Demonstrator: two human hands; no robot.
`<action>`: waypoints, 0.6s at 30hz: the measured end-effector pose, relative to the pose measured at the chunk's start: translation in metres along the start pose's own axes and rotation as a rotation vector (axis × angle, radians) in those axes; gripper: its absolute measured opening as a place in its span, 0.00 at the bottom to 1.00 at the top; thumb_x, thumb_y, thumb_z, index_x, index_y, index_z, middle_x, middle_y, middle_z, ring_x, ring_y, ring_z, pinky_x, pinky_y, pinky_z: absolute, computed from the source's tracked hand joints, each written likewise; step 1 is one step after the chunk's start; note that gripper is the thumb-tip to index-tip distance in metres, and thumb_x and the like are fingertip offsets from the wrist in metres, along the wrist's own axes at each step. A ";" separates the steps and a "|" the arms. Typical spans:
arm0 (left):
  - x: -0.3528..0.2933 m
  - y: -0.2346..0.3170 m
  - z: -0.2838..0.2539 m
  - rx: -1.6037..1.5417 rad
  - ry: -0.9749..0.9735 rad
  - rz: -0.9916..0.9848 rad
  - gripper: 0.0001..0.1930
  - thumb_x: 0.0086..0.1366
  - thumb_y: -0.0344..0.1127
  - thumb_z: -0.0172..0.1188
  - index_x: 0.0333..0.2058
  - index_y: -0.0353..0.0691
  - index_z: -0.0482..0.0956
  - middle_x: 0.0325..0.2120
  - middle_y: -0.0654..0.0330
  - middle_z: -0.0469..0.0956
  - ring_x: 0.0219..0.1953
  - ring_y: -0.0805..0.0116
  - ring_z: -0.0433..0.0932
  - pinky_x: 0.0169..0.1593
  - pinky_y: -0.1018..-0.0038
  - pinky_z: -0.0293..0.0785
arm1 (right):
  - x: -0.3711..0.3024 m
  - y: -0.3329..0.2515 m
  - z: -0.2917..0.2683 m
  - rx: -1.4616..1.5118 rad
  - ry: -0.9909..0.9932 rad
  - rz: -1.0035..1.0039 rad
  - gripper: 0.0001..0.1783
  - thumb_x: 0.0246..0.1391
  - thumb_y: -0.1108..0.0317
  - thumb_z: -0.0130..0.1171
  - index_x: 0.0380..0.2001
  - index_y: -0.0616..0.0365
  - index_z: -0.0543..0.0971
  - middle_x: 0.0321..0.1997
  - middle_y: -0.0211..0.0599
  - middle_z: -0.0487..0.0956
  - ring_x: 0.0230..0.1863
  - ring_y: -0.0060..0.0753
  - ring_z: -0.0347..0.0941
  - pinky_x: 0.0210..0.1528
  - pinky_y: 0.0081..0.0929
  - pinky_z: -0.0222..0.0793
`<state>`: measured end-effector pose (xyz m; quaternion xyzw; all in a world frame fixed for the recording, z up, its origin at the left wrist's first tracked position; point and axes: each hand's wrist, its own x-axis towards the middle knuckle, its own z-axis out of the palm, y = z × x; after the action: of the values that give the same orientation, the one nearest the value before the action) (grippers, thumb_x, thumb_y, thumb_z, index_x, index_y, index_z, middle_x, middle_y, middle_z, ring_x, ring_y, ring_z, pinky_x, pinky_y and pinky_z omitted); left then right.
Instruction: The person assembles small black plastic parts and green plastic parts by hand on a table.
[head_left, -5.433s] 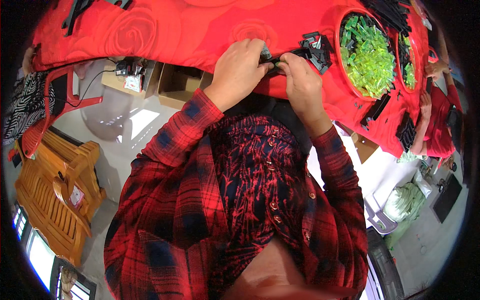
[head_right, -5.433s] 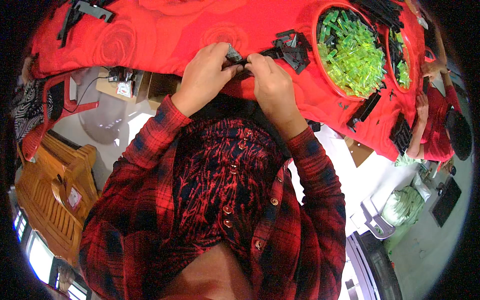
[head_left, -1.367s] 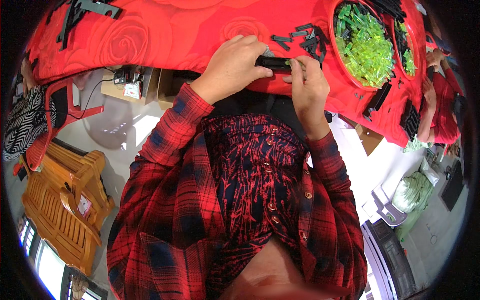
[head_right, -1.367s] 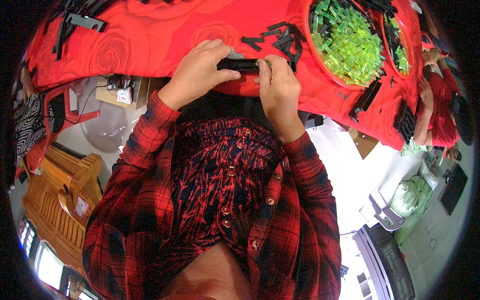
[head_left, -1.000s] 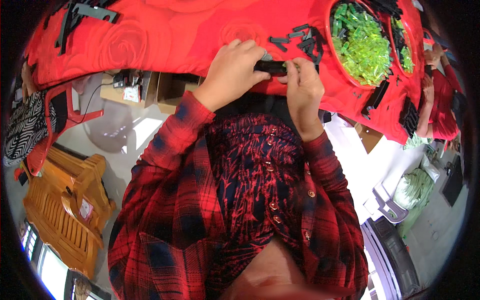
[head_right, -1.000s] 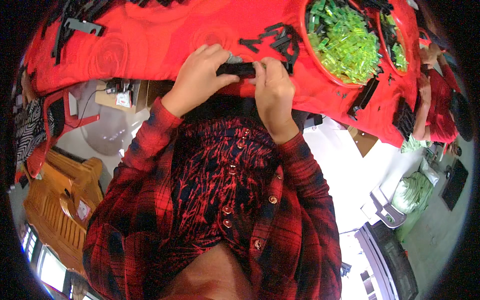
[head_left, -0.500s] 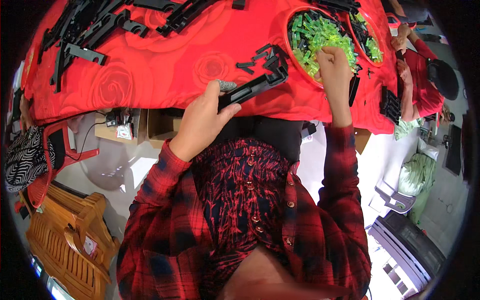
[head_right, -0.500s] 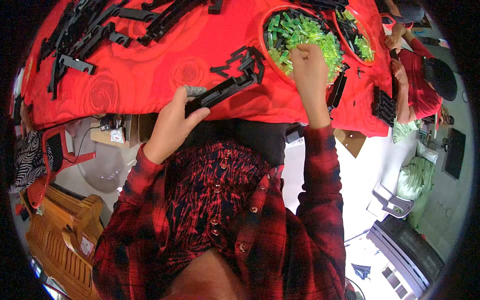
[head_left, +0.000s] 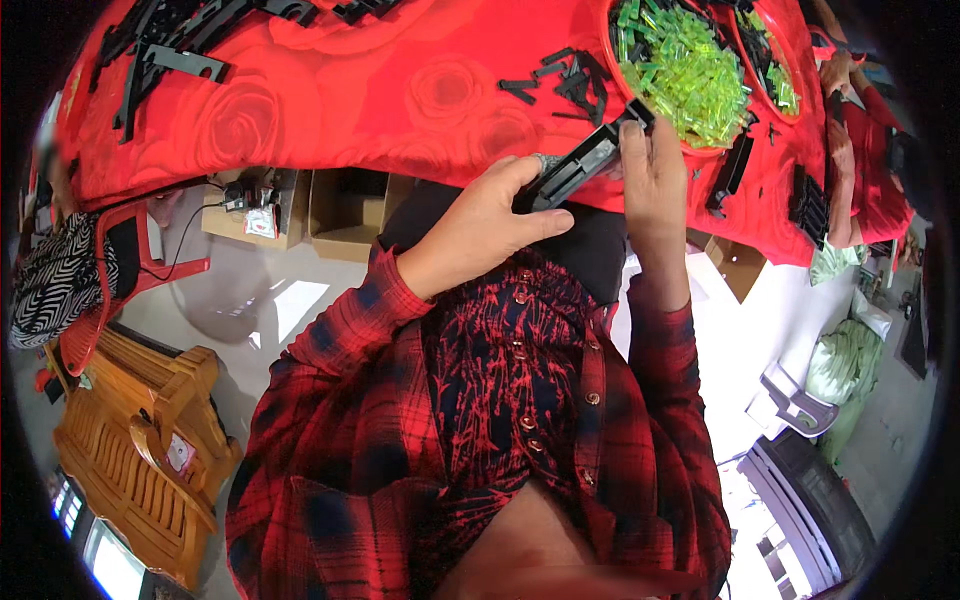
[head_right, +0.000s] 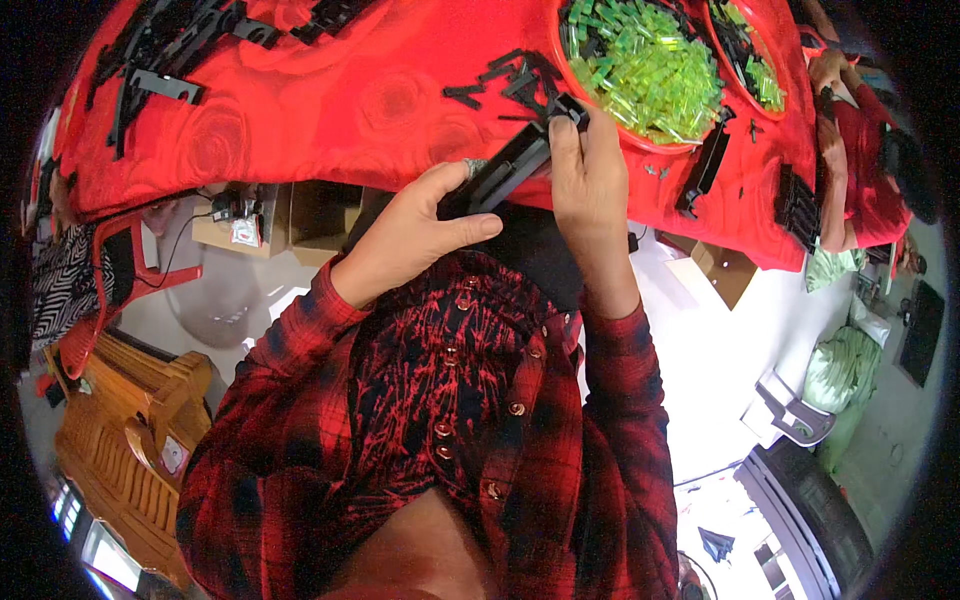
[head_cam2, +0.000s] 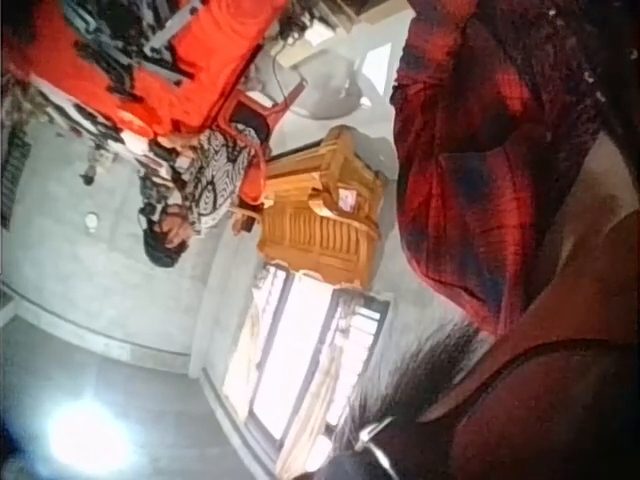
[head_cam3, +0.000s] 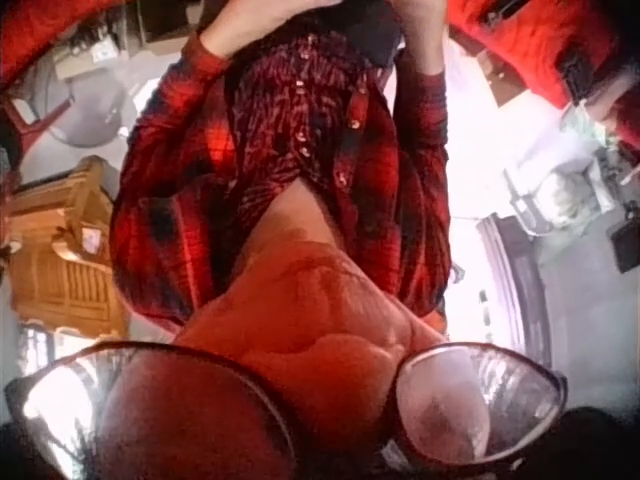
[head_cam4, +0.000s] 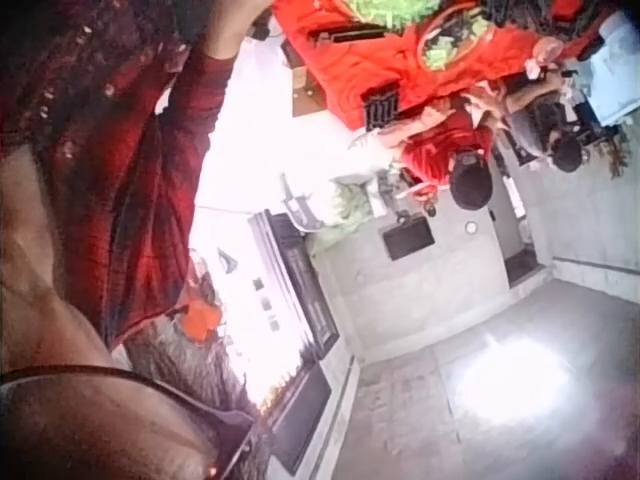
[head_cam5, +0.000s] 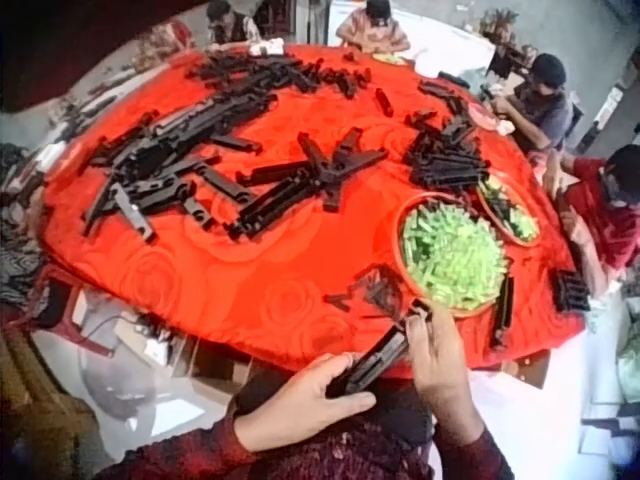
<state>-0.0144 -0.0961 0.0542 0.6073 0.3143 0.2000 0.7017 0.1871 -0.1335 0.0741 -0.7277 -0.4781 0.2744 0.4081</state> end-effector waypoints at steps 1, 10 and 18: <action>-0.003 0.000 0.003 0.001 -0.004 -0.005 0.25 0.62 0.35 0.65 0.55 0.32 0.72 0.43 0.64 0.73 0.46 0.74 0.70 0.52 0.77 0.67 | -0.003 0.001 0.001 0.045 0.003 -0.043 0.18 0.69 0.61 0.49 0.50 0.66 0.73 0.34 0.35 0.75 0.35 0.23 0.70 0.39 0.22 0.67; -0.023 -0.006 0.005 -0.503 -0.180 -0.167 0.30 0.58 0.32 0.46 0.60 0.25 0.67 0.46 0.56 0.78 0.48 0.70 0.76 0.53 0.77 0.69 | -0.027 0.004 0.004 0.151 0.032 -0.100 0.13 0.70 0.65 0.47 0.46 0.66 0.74 0.32 0.26 0.71 0.35 0.17 0.63 0.38 0.17 0.62; -0.034 -0.016 0.002 -0.619 -0.248 -0.198 0.31 0.56 0.33 0.47 0.59 0.23 0.68 0.46 0.51 0.79 0.47 0.66 0.78 0.52 0.74 0.73 | -0.037 0.011 0.009 0.224 0.023 -0.091 0.10 0.69 0.66 0.49 0.35 0.62 0.72 0.30 0.20 0.66 0.33 0.13 0.59 0.35 0.16 0.58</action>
<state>-0.0389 -0.1232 0.0457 0.3519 0.2083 0.1415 0.9015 0.1709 -0.1673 0.0601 -0.6583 -0.4723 0.2990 0.5041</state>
